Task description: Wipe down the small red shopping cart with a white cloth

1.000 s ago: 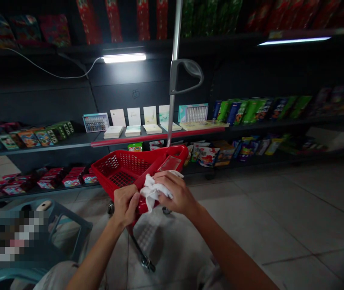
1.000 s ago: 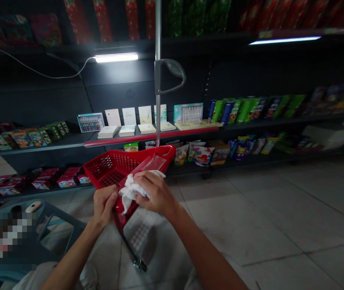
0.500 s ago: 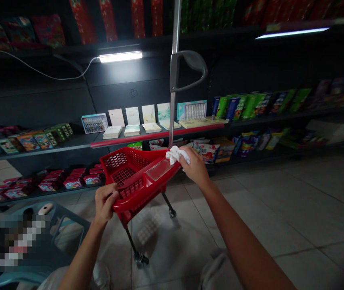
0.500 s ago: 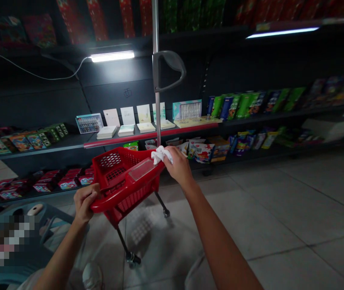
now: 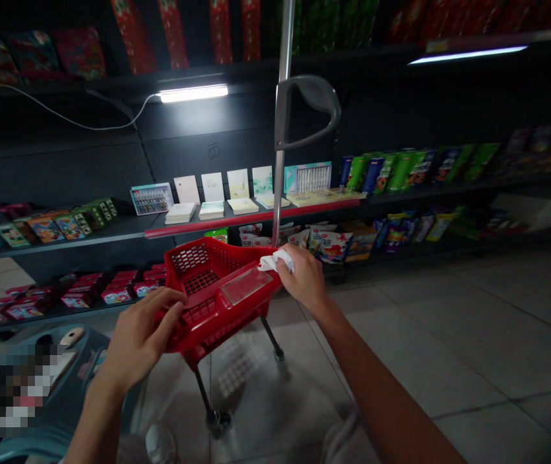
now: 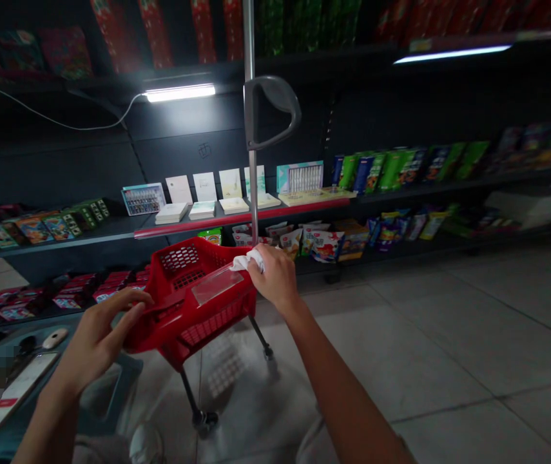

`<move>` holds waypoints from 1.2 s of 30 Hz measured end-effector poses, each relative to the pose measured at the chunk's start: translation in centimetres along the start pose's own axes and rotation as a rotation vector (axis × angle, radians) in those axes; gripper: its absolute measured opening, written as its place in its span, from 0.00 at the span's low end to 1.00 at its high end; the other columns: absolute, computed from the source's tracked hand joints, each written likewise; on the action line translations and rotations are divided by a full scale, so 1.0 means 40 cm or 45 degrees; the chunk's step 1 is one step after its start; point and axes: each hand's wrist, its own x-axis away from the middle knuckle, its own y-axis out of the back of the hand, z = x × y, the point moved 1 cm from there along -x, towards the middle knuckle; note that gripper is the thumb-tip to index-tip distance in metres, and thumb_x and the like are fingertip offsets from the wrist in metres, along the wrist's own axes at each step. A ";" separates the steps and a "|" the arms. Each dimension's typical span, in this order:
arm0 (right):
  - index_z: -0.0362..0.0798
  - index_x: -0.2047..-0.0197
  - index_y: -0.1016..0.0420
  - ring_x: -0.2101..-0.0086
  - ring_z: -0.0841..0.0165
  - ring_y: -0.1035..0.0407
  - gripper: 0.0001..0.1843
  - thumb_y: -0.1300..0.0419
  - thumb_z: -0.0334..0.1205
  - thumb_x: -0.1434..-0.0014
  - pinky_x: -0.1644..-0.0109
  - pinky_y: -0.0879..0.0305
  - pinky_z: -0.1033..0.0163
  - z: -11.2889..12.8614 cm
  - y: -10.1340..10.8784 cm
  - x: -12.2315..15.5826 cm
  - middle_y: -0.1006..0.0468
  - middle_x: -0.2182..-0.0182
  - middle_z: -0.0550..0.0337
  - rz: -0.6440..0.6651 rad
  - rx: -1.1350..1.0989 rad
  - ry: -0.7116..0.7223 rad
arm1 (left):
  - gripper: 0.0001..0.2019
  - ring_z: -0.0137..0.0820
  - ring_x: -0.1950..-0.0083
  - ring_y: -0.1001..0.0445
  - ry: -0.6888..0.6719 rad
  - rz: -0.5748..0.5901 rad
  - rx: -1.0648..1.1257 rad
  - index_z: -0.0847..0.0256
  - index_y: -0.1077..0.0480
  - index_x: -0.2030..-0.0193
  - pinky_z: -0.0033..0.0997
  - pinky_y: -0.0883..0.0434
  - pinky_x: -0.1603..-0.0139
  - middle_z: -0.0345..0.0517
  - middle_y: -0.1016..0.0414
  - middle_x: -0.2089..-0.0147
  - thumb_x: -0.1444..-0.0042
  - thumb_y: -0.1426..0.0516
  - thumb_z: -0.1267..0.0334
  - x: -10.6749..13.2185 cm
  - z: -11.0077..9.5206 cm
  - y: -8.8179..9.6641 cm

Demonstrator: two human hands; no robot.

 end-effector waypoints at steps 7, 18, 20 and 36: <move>0.49 0.64 0.29 0.65 0.59 0.31 0.06 0.45 0.41 0.37 0.58 0.41 0.57 0.143 0.042 0.057 0.22 0.68 0.54 0.078 0.025 0.133 | 0.17 0.49 0.47 0.23 -0.129 -0.202 -0.396 0.51 0.28 0.42 0.48 0.28 0.49 0.51 0.20 0.45 0.35 0.45 0.52 0.029 -0.163 -0.096; 0.51 0.49 0.30 0.58 0.64 0.24 0.15 0.48 0.48 0.35 0.55 0.28 0.60 0.037 0.020 0.043 0.21 0.56 0.58 -0.626 -1.158 -0.655 | 0.13 0.40 0.65 0.26 -0.032 -0.328 -0.557 0.53 0.27 0.64 0.39 0.37 0.65 0.44 0.23 0.66 0.31 0.47 0.52 0.011 -0.133 -0.104; 0.53 0.43 0.33 0.52 0.64 0.24 0.21 0.47 0.48 0.37 0.49 0.27 0.57 0.012 0.006 0.021 0.22 0.50 0.57 -0.721 -1.342 -0.759 | 0.15 0.38 0.68 0.28 -0.020 -0.354 -0.545 0.53 0.30 0.69 0.36 0.42 0.70 0.43 0.26 0.70 0.31 0.48 0.53 0.014 -0.124 -0.086; 0.53 0.50 0.24 0.61 0.65 0.22 0.27 0.43 0.66 0.40 0.60 0.25 0.62 0.209 -0.075 -0.127 0.20 0.61 0.59 -0.296 -1.522 -0.615 | 0.18 0.33 0.66 0.26 0.024 -0.220 -0.430 0.56 0.27 0.68 0.31 0.38 0.69 0.42 0.24 0.68 0.29 0.50 0.53 0.021 -0.027 -0.034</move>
